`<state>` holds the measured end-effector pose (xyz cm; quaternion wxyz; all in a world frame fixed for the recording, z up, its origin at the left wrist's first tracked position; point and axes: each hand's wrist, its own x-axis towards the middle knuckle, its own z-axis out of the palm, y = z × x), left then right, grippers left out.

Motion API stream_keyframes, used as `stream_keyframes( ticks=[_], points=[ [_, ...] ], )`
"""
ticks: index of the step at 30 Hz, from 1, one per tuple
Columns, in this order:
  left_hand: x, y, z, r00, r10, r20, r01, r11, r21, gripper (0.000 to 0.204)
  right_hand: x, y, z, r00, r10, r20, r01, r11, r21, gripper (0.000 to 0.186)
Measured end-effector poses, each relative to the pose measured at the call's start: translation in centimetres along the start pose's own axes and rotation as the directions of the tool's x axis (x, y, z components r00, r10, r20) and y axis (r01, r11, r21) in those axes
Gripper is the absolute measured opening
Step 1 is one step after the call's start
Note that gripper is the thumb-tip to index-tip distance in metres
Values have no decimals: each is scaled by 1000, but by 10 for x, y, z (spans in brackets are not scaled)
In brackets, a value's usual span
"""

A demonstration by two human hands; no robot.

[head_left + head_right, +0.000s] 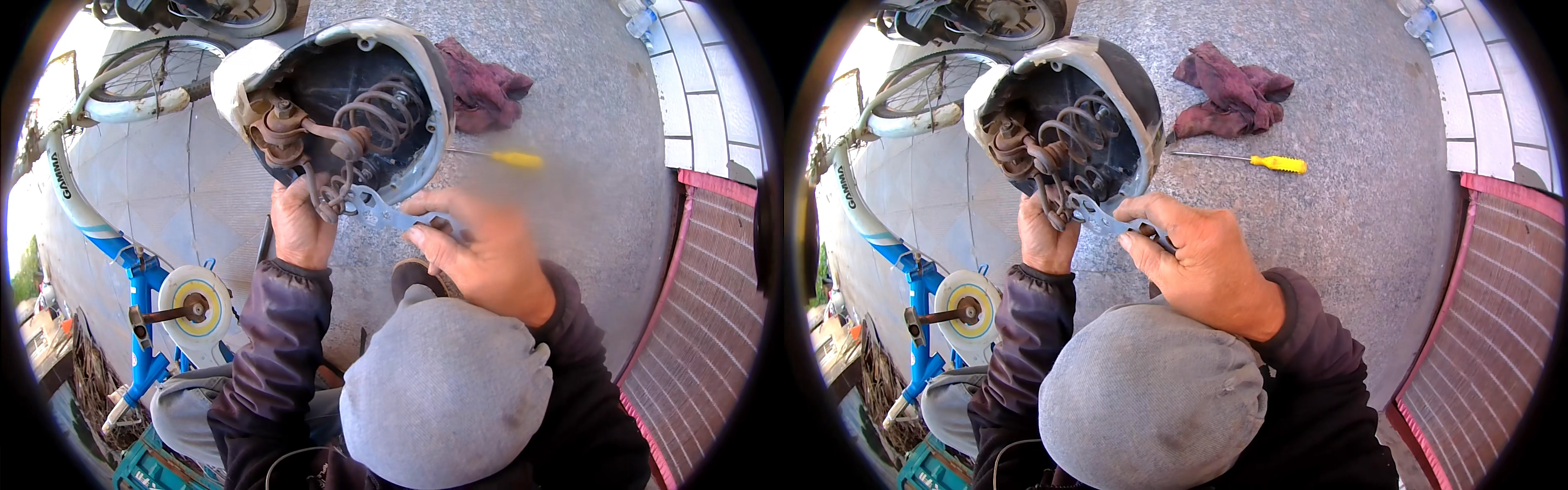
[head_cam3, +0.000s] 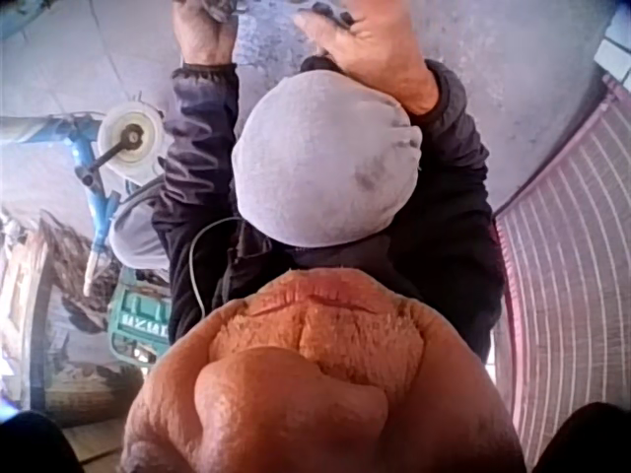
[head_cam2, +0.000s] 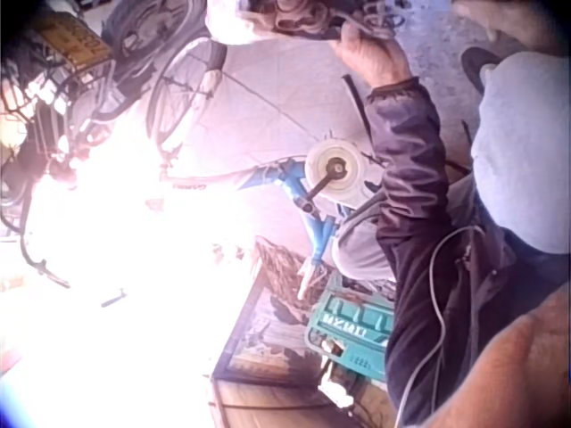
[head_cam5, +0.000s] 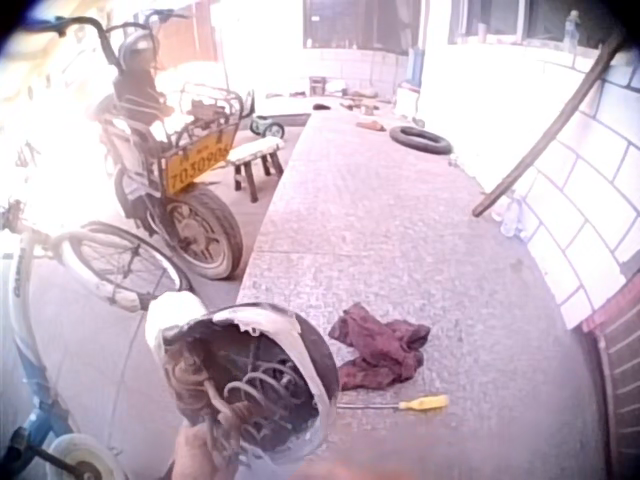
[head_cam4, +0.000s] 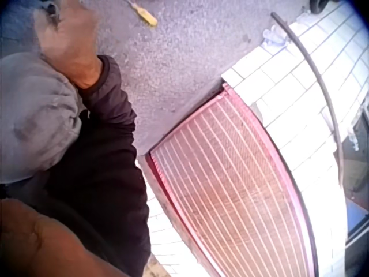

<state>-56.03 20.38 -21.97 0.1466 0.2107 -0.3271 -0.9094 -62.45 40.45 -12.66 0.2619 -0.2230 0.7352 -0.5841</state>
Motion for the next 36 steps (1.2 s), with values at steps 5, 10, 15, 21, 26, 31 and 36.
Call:
stream_keyframes(
  ticks=[5,10,15,21,26,31,36],
  points=[
    [0,4,13,994,14,-112,-11,1000,27,31,-1,1,-2,998,58,-15,-57,998,38,20],
    [0,7,5,995,-30,-98,33,999,23,38,-1,-1,0,999,16,-29,-15,999,46,20],
    [2,8,8,995,-44,-90,44,999,-3,36,-1,-3,-1,999,-46,-11,46,999,6,20],
    [11,-1,-16,991,-66,-114,49,988,-149,28,2,-3,-1,993,-115,37,116,993,-13,21],
    [10,-3,-13,963,-104,-248,57,980,-192,19,1,-3,-1,996,-80,38,80,997,7,21],
    [11,-4,-13,956,-86,-280,30,980,-198,17,1,-1,0,997,-76,27,76,997,11,21],
    [10,-4,-13,955,-138,-261,85,976,-203,18,1,-1,0,995,-97,16,97,995,3,21]
  ],
)
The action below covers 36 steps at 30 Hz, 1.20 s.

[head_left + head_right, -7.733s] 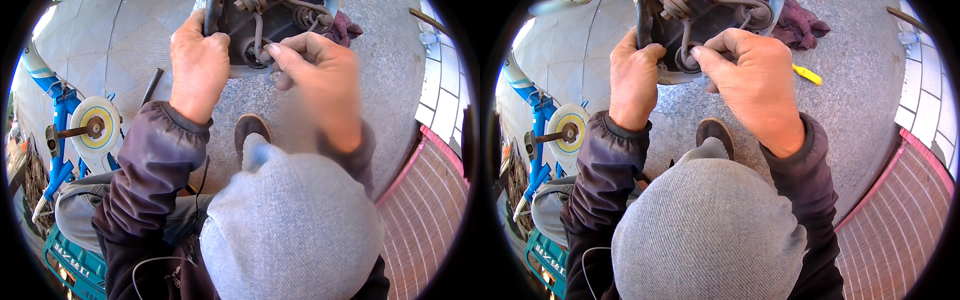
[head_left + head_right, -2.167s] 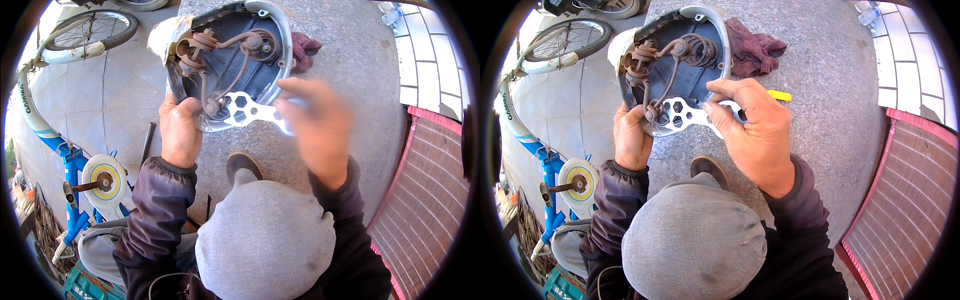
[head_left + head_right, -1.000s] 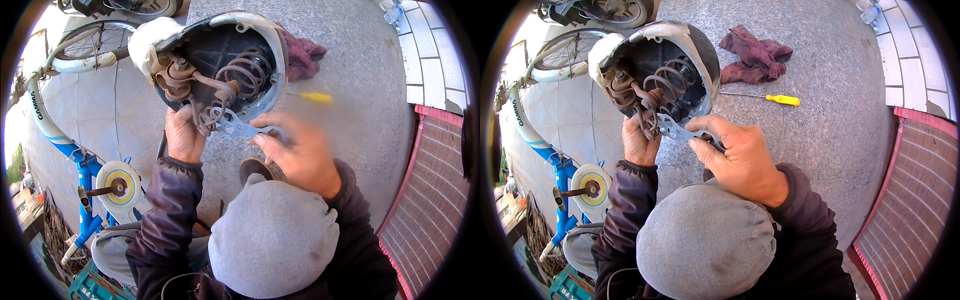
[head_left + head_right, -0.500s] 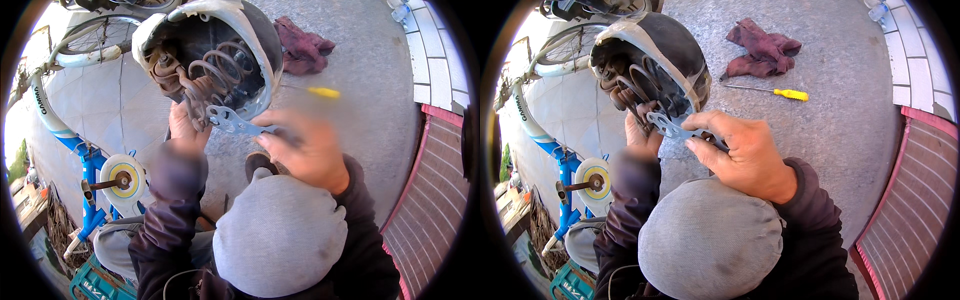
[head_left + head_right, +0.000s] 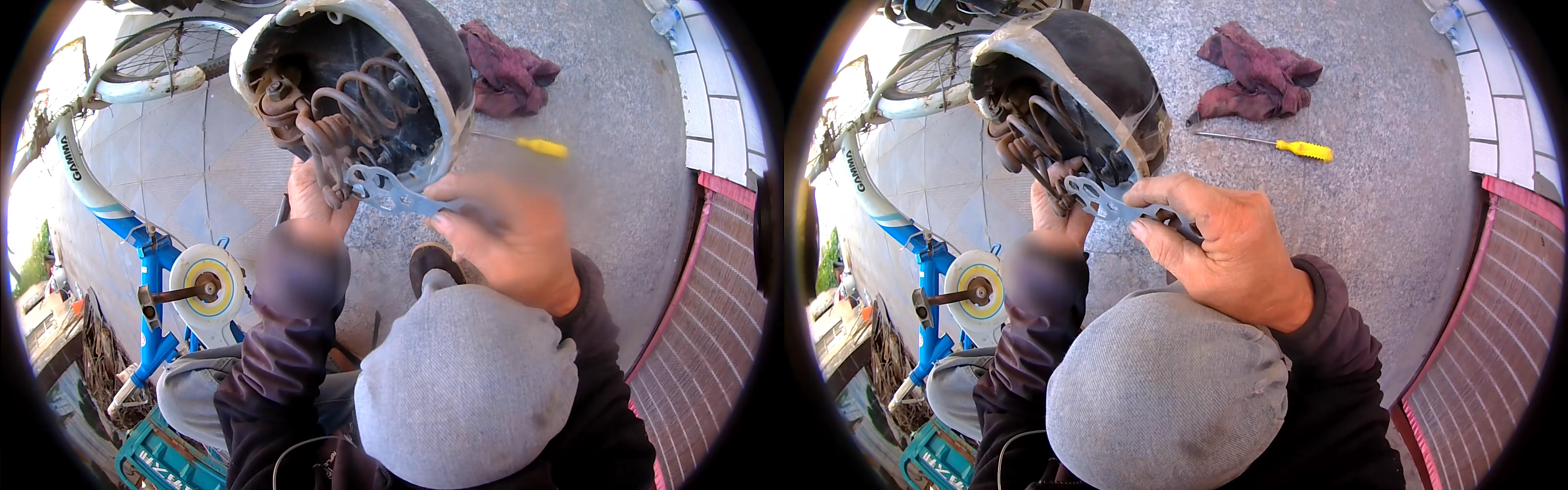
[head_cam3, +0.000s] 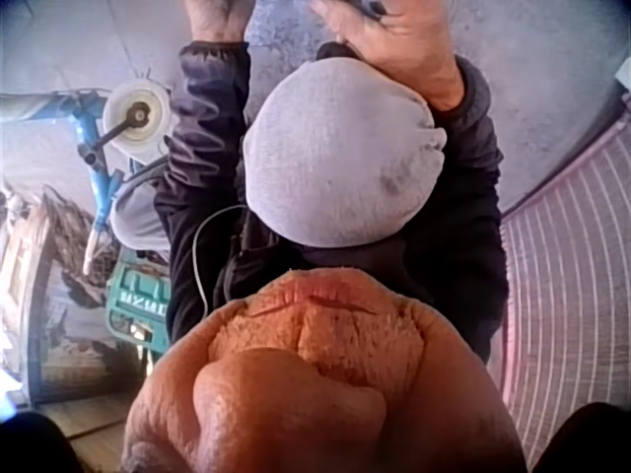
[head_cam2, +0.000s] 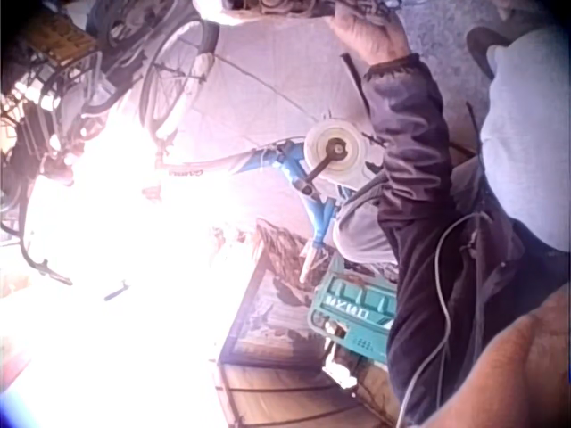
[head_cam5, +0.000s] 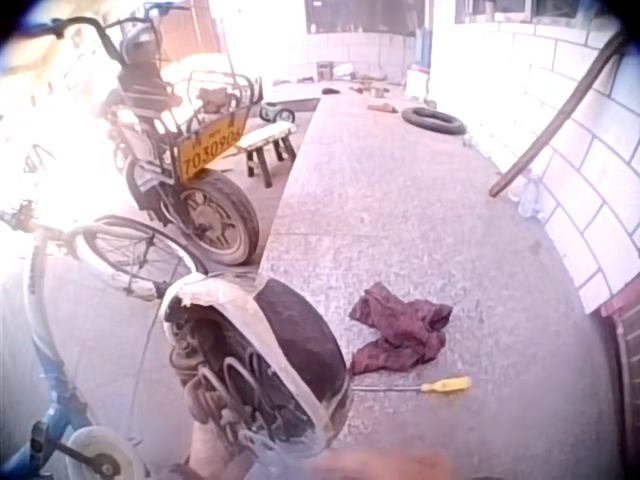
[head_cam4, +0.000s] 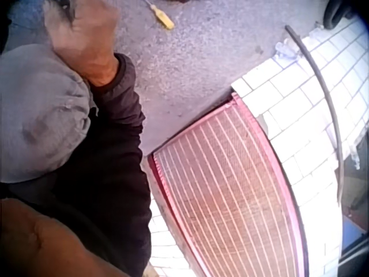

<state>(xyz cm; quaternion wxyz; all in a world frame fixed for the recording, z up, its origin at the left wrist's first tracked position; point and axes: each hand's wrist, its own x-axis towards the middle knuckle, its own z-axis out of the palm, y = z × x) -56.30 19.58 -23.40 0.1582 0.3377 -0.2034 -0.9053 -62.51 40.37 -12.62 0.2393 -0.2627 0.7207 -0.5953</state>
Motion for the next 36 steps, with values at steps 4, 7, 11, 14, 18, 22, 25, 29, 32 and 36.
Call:
stream_keyframes(
  ticks=[4,7,11,14,18,22,25,29,32,36],
  points=[
    [-1,2,2,999,-34,21,33,999,2,20,1,0,1,1000,13,-1,-13,1000,6,21],
    [-2,2,0,999,-51,-16,51,998,-36,21,1,-2,0,998,64,8,-64,998,17,21],
    [-5,1,5,997,-70,42,70,997,14,21,1,-2,1,998,55,-2,-55,998,24,21],
    [-7,3,3,993,-112,37,112,994,4,18,1,-2,2,999,52,-11,-51,998,38,21],
    [-9,4,-2,990,-127,64,128,992,-13,14,0,1,4,999,37,-24,-36,998,43,21],
    [-11,3,4,984,-153,95,160,984,-77,11,1,1,3,1000,23,-13,-22,1000,13,22],
    [-9,2,3,984,-130,125,140,987,-74,10,1,1,3,1000,13,-15,-12,1000,5,23],
    [-13,1,9,986,-111,124,122,989,-81,8,1,1,3,1000,7,-12,-7,1000,-1,23],
    [-12,1,6,985,-111,135,122,990,-74,7,1,1,3,1000,9,-10,-9,1000,-2,23],
    [-10,1,0,983,-123,136,131,990,-54,6,1,2,3,1000,27,1,-27,999,17,24]
  ],
)
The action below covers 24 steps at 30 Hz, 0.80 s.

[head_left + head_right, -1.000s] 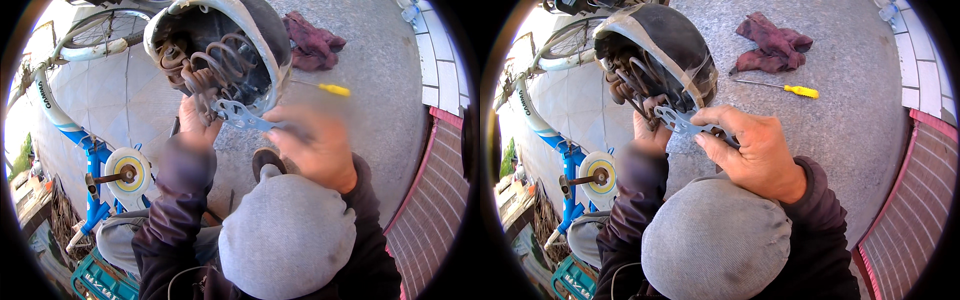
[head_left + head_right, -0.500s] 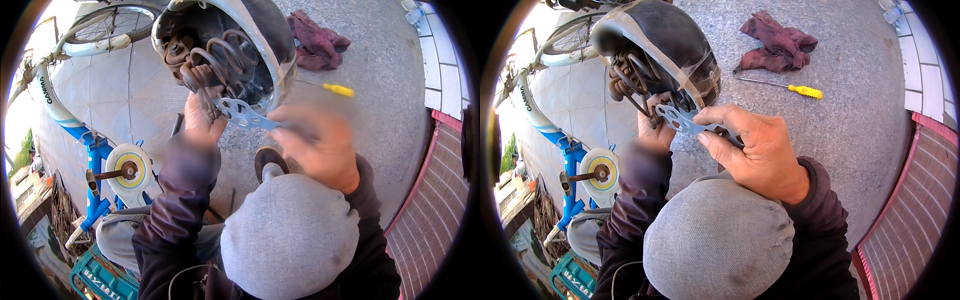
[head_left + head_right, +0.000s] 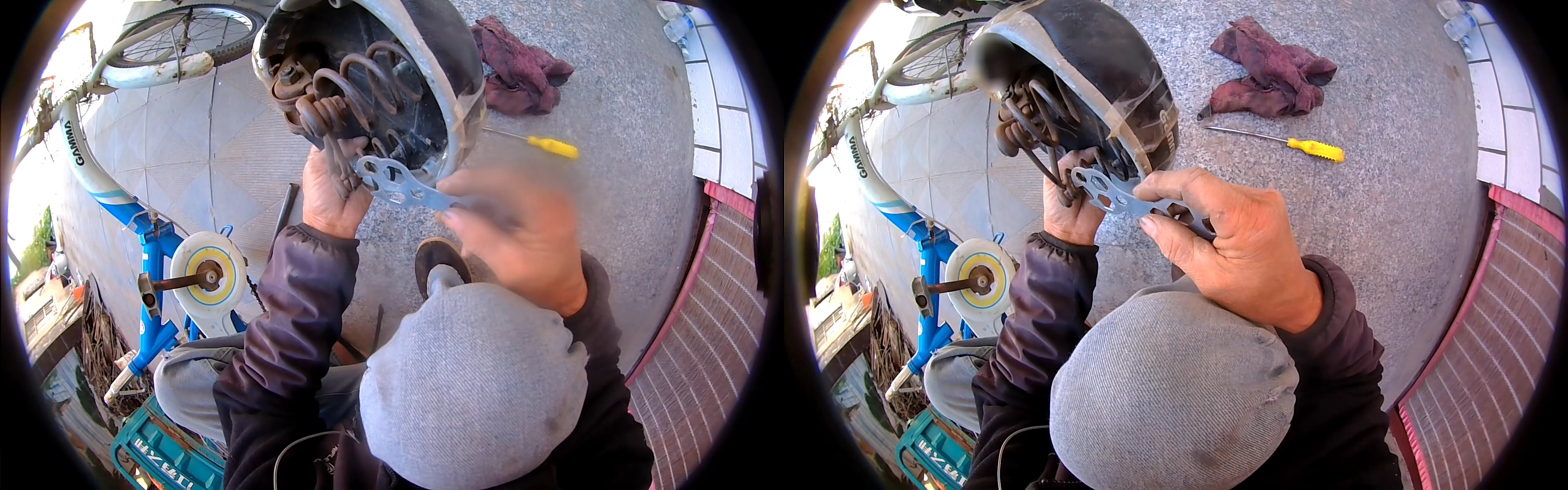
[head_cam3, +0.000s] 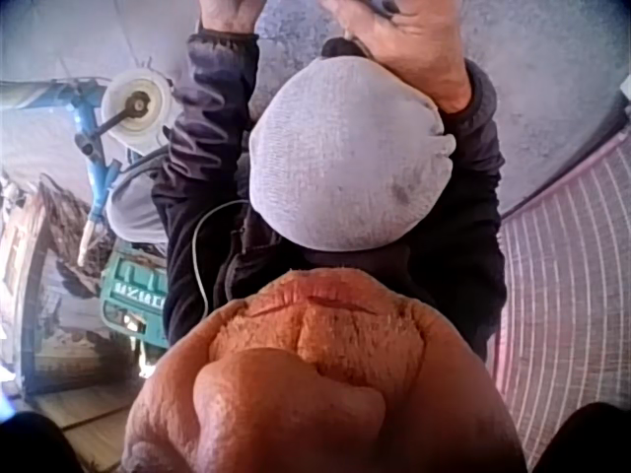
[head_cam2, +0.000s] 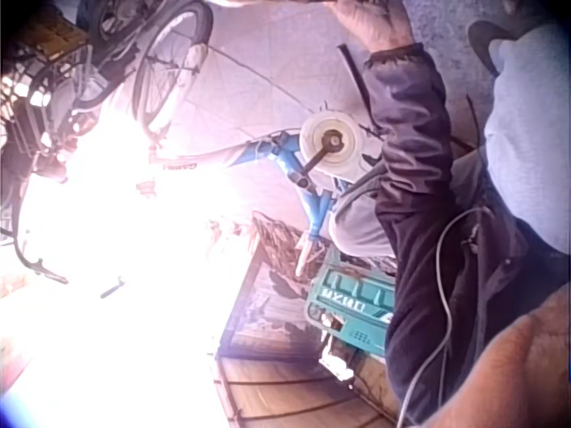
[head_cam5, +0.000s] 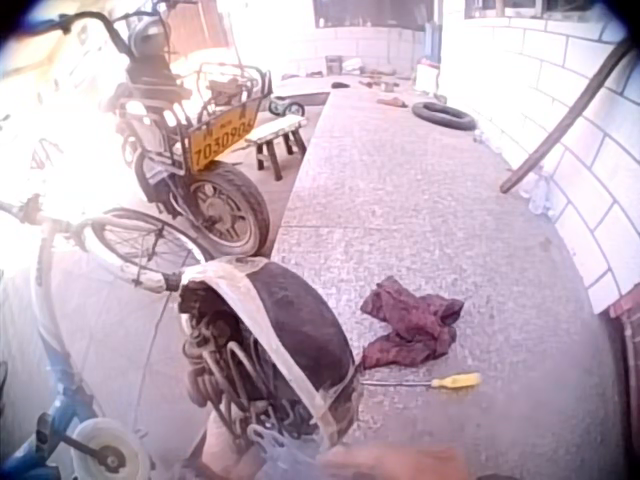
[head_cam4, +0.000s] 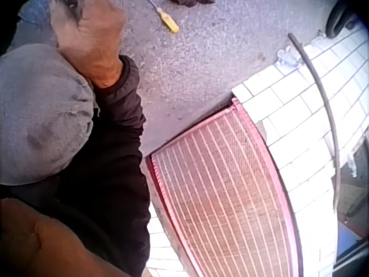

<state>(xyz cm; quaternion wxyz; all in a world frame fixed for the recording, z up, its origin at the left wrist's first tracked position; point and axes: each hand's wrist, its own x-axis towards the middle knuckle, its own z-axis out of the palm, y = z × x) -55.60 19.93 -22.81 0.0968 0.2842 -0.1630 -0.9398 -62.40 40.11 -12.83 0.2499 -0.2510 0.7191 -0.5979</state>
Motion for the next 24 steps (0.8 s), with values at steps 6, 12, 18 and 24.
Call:
stream_keyframes(
  ticks=[6,12,18,24],
  points=[
    [1,0,3,999,1,47,-1,1000,-16,19,0,-1,1,999,39,-15,-39,999,25,25],
    [2,0,-6,996,-48,77,54,995,-79,13,1,0,1,999,16,-46,-15,1000,13,25],
    [2,2,-15,995,-69,67,78,985,-154,20,1,-1,1,999,13,-32,-13,1000,11,24],
    [1,0,-15,991,-55,122,62,996,-59,14,1,-3,1,1000,20,-22,-20,1000,6,24]
  ],
)
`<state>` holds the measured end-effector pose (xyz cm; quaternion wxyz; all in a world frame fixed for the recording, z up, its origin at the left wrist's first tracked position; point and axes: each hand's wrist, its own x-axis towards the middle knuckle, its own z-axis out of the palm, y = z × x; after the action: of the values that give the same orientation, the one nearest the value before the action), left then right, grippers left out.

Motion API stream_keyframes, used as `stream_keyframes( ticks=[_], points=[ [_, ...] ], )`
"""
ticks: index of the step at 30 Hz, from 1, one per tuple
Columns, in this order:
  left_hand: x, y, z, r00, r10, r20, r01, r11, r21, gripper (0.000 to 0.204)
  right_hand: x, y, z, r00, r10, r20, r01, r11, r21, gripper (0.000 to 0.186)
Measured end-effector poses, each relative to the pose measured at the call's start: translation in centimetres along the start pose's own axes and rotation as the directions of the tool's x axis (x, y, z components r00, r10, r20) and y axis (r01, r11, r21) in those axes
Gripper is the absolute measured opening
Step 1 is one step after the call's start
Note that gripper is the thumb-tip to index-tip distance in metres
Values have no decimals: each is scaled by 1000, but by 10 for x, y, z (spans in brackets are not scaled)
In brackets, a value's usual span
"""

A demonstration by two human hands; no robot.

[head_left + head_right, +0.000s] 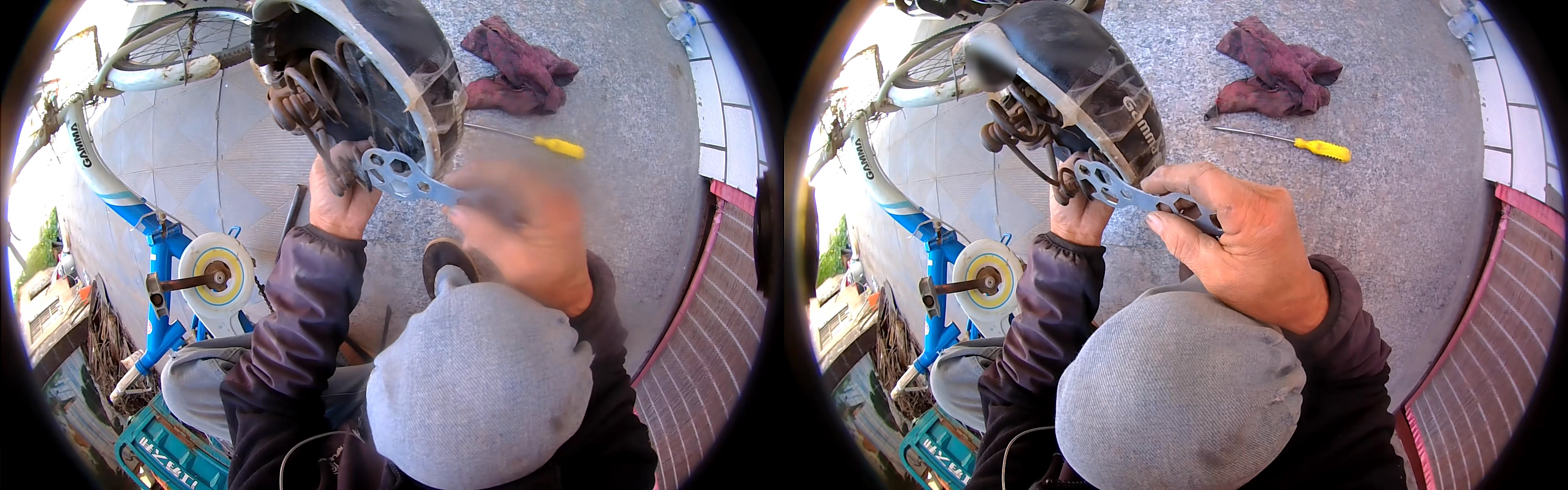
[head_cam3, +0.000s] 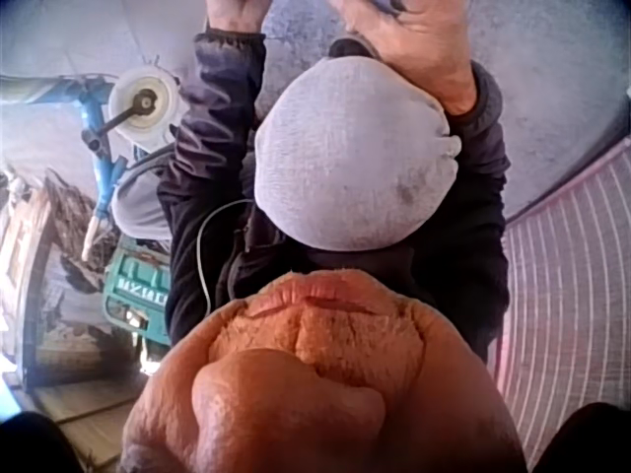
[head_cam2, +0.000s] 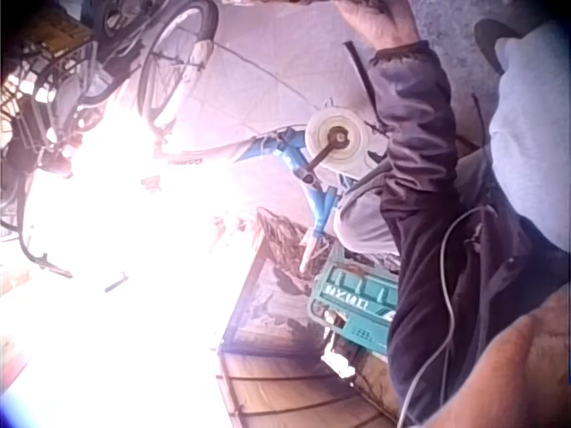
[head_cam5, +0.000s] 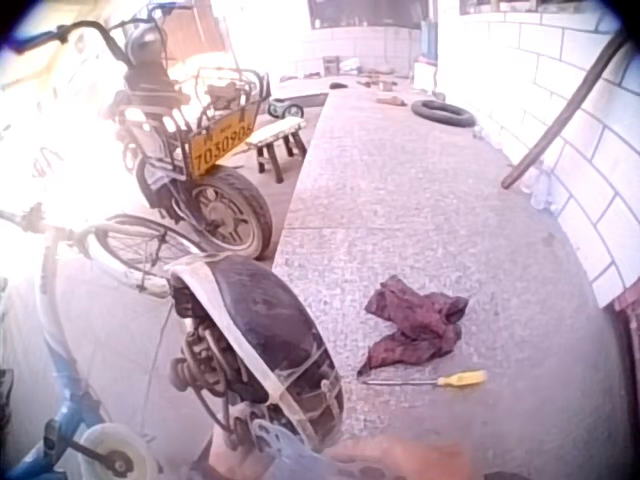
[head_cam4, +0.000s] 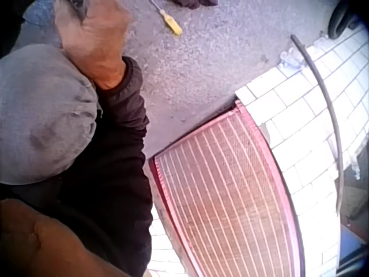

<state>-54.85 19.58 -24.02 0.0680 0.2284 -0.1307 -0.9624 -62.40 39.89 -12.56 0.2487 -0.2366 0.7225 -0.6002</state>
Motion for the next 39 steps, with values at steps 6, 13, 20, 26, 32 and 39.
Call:
stream_keyframes(
  ticks=[6,13,20,26,32,39],
  points=[
    [0,-2,6,1000,23,-2,-23,1000,13,16,0,0,1,1000,-5,-10,5,1000,15,23],
    [4,1,0,992,-5,123,1,1000,29,17,1,0,1,1000,7,1,-7,1000,16,23],
    [-1,0,15,997,-28,-69,20,993,-121,8,1,1,2,1000,-14,-8,14,1000,7,23],
    [-1,0,15,996,-35,-85,25,993,-115,8,2,4,2,1000,-20,-11,20,1000,-2,22],
    [5,-1,-2,1000,21,4,-21,1000,3,23,2,3,1,999,28,-27,-28,1000,3,21],
    [14,-4,1,952,135,-273,-120,990,72,18,2,7,3,992,116,-59,-110,989,97,17]
  ],
)
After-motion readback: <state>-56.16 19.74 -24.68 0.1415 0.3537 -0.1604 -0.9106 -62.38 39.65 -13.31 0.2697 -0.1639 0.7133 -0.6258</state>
